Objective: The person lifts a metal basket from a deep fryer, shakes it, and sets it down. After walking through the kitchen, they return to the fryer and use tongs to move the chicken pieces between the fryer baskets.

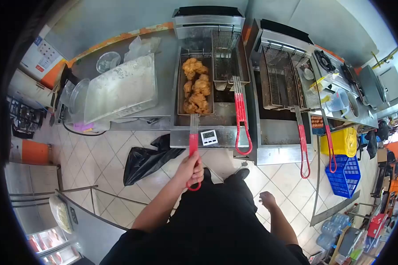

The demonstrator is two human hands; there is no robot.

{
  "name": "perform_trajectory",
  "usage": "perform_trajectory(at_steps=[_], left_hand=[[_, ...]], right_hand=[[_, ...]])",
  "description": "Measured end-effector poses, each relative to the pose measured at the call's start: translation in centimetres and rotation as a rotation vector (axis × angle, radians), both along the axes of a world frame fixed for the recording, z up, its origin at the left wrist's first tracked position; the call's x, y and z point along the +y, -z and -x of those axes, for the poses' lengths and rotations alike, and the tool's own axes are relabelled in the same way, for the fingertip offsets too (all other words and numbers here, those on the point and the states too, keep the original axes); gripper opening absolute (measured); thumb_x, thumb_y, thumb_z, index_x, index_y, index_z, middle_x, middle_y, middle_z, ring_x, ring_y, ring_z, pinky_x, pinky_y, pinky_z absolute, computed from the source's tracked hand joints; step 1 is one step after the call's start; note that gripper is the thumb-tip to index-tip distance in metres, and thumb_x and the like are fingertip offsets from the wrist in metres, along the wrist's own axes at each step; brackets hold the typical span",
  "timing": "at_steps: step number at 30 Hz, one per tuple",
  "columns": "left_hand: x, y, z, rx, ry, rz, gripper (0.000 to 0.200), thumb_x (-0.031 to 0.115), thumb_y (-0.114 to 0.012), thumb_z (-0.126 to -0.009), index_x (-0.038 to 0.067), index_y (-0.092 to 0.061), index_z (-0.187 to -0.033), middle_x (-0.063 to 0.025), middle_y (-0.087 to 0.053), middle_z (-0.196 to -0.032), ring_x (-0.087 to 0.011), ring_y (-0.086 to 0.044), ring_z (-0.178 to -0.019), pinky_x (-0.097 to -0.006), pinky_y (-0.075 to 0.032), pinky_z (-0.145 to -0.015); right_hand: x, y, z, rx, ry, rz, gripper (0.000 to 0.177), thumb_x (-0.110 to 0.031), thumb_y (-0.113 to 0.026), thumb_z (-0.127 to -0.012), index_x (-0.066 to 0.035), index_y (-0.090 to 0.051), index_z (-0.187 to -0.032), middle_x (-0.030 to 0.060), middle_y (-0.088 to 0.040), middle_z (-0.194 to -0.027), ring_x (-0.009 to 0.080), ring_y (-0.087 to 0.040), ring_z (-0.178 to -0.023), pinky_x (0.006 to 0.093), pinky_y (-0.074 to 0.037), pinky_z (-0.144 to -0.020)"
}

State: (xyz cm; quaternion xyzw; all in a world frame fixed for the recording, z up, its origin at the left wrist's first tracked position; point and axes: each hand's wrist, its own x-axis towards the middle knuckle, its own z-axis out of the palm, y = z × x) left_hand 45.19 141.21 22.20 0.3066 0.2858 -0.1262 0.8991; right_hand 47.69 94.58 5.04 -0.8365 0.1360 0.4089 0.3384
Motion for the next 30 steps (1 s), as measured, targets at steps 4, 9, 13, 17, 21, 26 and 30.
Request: perform_trajectory(at_steps=[4,9,13,17,21,26,30], left_hand=[[1.9,-1.3,0.0,-0.057,0.03,0.006,0.035,0.043,-0.044,-0.104,0.012,-0.047,-0.088,0.0023,-0.039,-0.057,-0.0109,-0.039,-0.041,-0.0344,-0.045,-0.043],[0.5,-1.1,-0.9,-0.015,0.009,-0.008,0.034,0.043,-0.045,-0.104,0.013,-0.047,-0.088,0.0025,-0.038,-0.056,-0.0114,-0.039,-0.041,-0.035,-0.045,-0.043],[0.5,-0.3,-0.5,0.022,-0.023,0.015,0.034,0.042,-0.044,-0.104,0.013,-0.047,-0.087,0.0027,-0.035,-0.055,-0.0115,-0.036,-0.041,-0.0334,-0.041,-0.042],[1.6,-2.3,-0.8,-0.04,-0.009,-0.011,0.035,0.043,-0.045,-0.104,0.011,-0.047,-0.089,0.0026,-0.038,-0.058,-0.0111,-0.038,-0.042,-0.0346,-0.046,-0.042],[0.5,0.6,-1.0,-0.044,-0.024,-0.085,0.036,0.044,-0.046,-0.103,0.011,-0.047,-0.087,0.0021,-0.038,-0.057,-0.0115,-0.04,-0.042,-0.0359,-0.046,-0.043],[1.0,0.2,0.4,0.034,-0.019,-0.048,0.036,0.043,-0.045,-0.104,0.012,-0.046,-0.087,0.0017,-0.036,-0.055,-0.0117,-0.036,-0.039,-0.035,-0.042,-0.042],[1.6,-2.5,-0.7,-0.013,-0.03,-0.017,0.035,0.042,-0.045,-0.104,0.011,-0.046,-0.087,0.0025,-0.037,-0.055,-0.0111,-0.037,-0.04,-0.0336,-0.043,-0.042]], right_hand=[[0.3,0.1,-0.3,0.064,-0.324,0.129,0.031,-0.023,-0.055,-0.096,-0.002,-0.06,-0.118,0.0101,-0.068,-0.102,0.0208,-0.068,-0.086,0.0344,-0.053,-0.068],[0.9,1.3,-0.7,0.068,0.015,-0.042,0.027,-0.021,-0.056,-0.094,0.0,-0.064,-0.11,0.0117,-0.07,-0.099,0.0202,-0.07,-0.086,0.0323,-0.054,-0.072],[2.0,-2.6,-0.4,0.019,-0.019,-0.02,0.025,-0.02,-0.056,-0.094,0.0,-0.066,-0.104,0.0123,-0.071,-0.096,0.0195,-0.069,-0.083,0.031,-0.054,-0.067],[-1.4,2.9,-0.4,-0.051,-0.466,0.12,0.027,-0.021,-0.056,-0.088,0.001,-0.068,-0.101,0.0154,-0.069,-0.1,0.0221,-0.07,-0.084,0.0332,-0.053,-0.07],[1.5,-1.3,0.2,0.108,0.135,-0.005,0.024,-0.021,-0.055,-0.089,-0.003,-0.071,-0.091,0.0136,-0.07,-0.101,0.0216,-0.07,-0.083,0.0356,-0.053,-0.071],[-0.5,0.1,-0.6,-0.095,-0.515,0.097,0.024,-0.019,-0.055,-0.09,-0.002,-0.068,-0.099,0.0134,-0.069,-0.096,0.021,-0.07,-0.081,0.0345,-0.054,-0.068],[1.0,2.0,-1.7,-0.004,-0.344,0.071,0.025,-0.019,-0.055,-0.089,0.0,-0.067,-0.1,0.0116,-0.07,-0.091,0.0221,-0.07,-0.08,0.0339,-0.053,-0.068]])
